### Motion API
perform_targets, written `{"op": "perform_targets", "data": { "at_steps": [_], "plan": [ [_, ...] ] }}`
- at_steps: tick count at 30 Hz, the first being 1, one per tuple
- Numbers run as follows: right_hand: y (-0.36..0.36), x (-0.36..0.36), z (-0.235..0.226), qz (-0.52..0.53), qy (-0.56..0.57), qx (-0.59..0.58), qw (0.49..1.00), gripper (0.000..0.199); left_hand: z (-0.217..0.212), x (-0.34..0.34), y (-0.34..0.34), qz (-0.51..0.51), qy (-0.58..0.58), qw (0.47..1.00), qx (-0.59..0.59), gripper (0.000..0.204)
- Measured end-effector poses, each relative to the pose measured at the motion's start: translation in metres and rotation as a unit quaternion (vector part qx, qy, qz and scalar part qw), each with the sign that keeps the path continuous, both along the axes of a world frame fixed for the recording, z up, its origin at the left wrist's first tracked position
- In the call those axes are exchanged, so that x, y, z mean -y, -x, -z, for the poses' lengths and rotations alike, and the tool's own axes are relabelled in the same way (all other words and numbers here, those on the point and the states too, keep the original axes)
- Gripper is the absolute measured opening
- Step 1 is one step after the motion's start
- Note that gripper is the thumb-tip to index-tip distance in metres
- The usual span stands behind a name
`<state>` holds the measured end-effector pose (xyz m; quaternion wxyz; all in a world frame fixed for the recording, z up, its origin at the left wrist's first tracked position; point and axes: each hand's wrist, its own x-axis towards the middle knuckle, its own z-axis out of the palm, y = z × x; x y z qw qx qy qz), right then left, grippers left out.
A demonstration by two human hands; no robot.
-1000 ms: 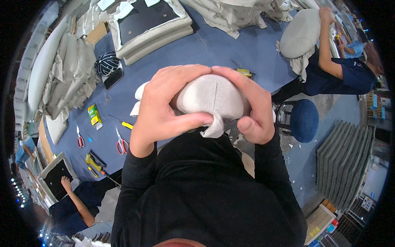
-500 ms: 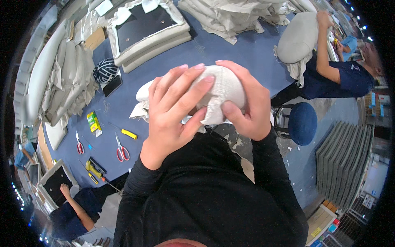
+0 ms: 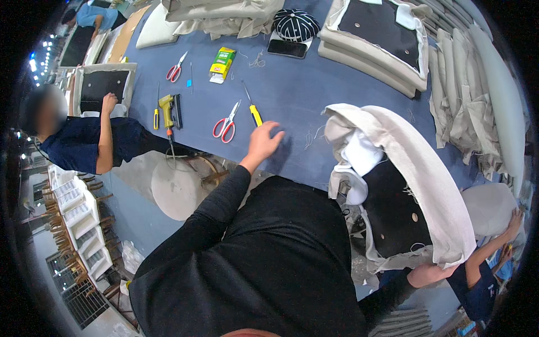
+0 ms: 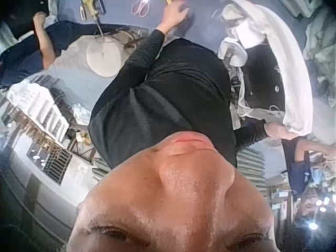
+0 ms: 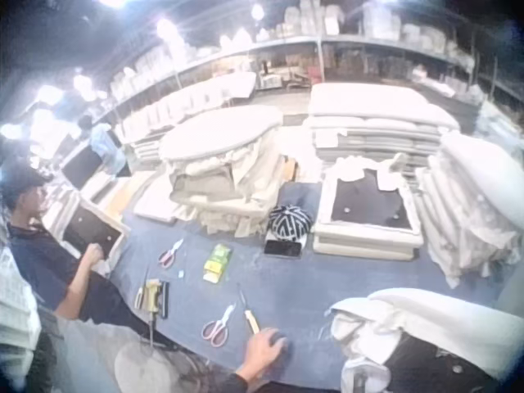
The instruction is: The person is upholstering a white foam cushion by wrapping it with fabric and securing it using a staple gun. They repeatedly pull the fabric taut, staple it to the foam, and trim excess material with scissors. The process involves handling the cushion, fabric, and tools to create a finished upholstered piece.
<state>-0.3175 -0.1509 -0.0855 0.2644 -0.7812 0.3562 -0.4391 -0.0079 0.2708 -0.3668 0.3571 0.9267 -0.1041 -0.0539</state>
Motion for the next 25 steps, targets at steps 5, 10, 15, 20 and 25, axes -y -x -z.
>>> {"op": "perform_targets", "data": {
  "at_steps": [5, 10, 15, 20, 25],
  "plan": [
    [-0.004, 0.004, -0.007, 0.034, -0.063, 0.022, 0.997, 0.074, 0.029, -0.044, 0.003, -0.133, -0.035, 0.990, -0.029, 0.053],
    [-0.021, -0.016, -0.020, 0.075, -0.057, 0.032, 0.995, 0.072, 0.048, -0.040, -0.024, -0.092, -0.045, 0.994, -0.032, 0.057],
    [-0.036, -0.039, -0.025, 0.037, -0.032, 0.010, 0.999, 0.072, 0.025, -0.052, -0.062, -0.165, -0.016, 0.976, -0.141, 0.048],
    [-0.024, -0.063, -0.019, 0.060, -0.014, 0.014, 0.998, 0.068, 0.057, -0.106, -0.085, -0.230, -0.010, 0.972, -0.043, 0.032],
    [0.020, -0.079, -0.004, 0.043, 0.041, -0.056, 0.997, 0.067, 0.065, -0.135, -0.084, -0.181, -0.113, 0.977, -0.010, 0.029]
  ]
}}
